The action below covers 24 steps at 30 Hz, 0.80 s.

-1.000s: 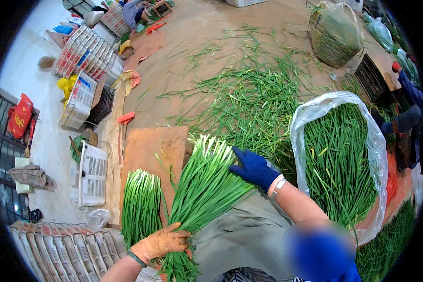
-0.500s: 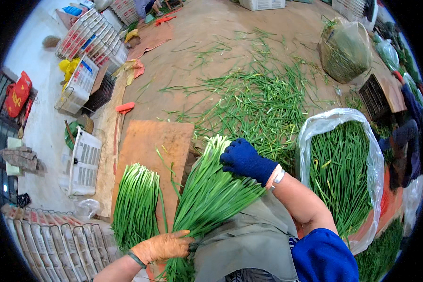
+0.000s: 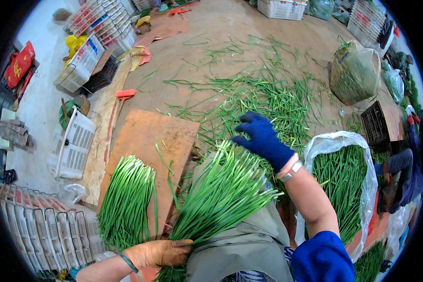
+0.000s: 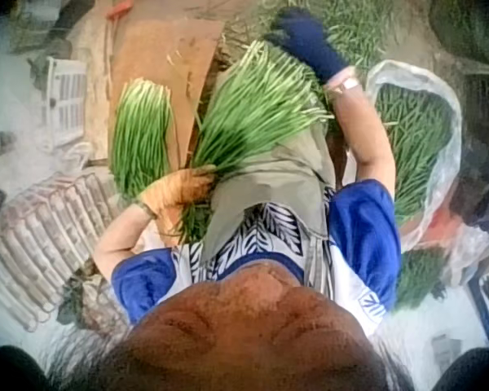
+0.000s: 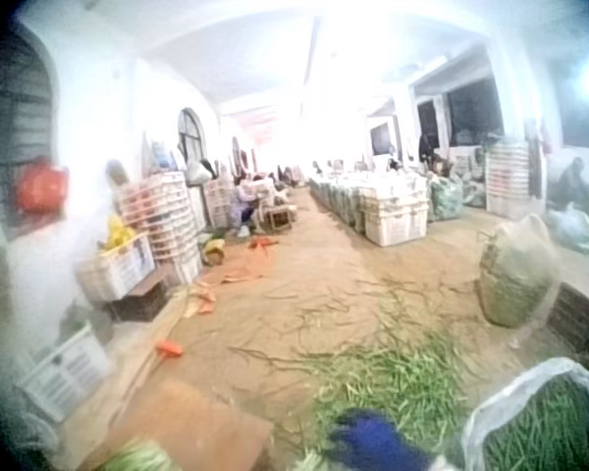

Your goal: The person gathers bunches of chives, aligns the root ends on a board, and ties them together using red plastic strings.

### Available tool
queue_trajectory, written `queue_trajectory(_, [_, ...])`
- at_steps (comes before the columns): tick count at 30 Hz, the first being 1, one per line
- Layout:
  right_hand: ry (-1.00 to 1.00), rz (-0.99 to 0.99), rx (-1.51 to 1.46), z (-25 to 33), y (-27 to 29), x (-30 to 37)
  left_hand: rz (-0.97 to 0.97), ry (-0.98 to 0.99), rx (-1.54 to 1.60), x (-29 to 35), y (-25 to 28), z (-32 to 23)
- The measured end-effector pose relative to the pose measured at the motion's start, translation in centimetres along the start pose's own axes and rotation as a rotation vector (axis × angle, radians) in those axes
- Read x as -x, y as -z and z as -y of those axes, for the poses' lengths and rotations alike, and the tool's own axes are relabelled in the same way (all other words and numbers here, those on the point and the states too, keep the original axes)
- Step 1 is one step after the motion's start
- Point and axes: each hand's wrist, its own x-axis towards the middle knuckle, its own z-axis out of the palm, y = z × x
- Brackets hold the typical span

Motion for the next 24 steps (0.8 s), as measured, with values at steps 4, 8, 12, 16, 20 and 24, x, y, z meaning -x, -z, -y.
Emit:
queue_trajectory(4, [-0.078, 0.534, -0.093, 2.6, -2.0, -1.6, -0.048, 0.015, 0.009, -0.1, -1.2, -0.5])
queue_trajectory(8, [-0.292, 0.019, -0.398, -1.5, -2.6, -0.6, -0.091, 0.03, -0.05, -0.3, -1.5, -0.5])
queue_trajectory(12, [-0.714, -0.391, -0.299, -9.0, 2.5, 0.7, -0.104, 0.062, -0.032, -0.2, -2.5, -0.6])
queue_trajectory(16, [-0.606, -0.174, 0.468, -10.0, 2.0, 7.1, -0.137, 0.095, 0.031, -0.3, -1.9, 0.1])
queue_trajectory(20, [-0.705, 0.07, -0.552, -0.9, -1.2, 10.3, -0.033, 0.119, 0.17, -0.2, -1.9, 0.3])
queue_trajectory(24, [-0.788, 0.101, -0.578, 0.3, -3.6, 12.0, 0.047, 0.21, 0.123, -0.6, -2.6, -0.7])
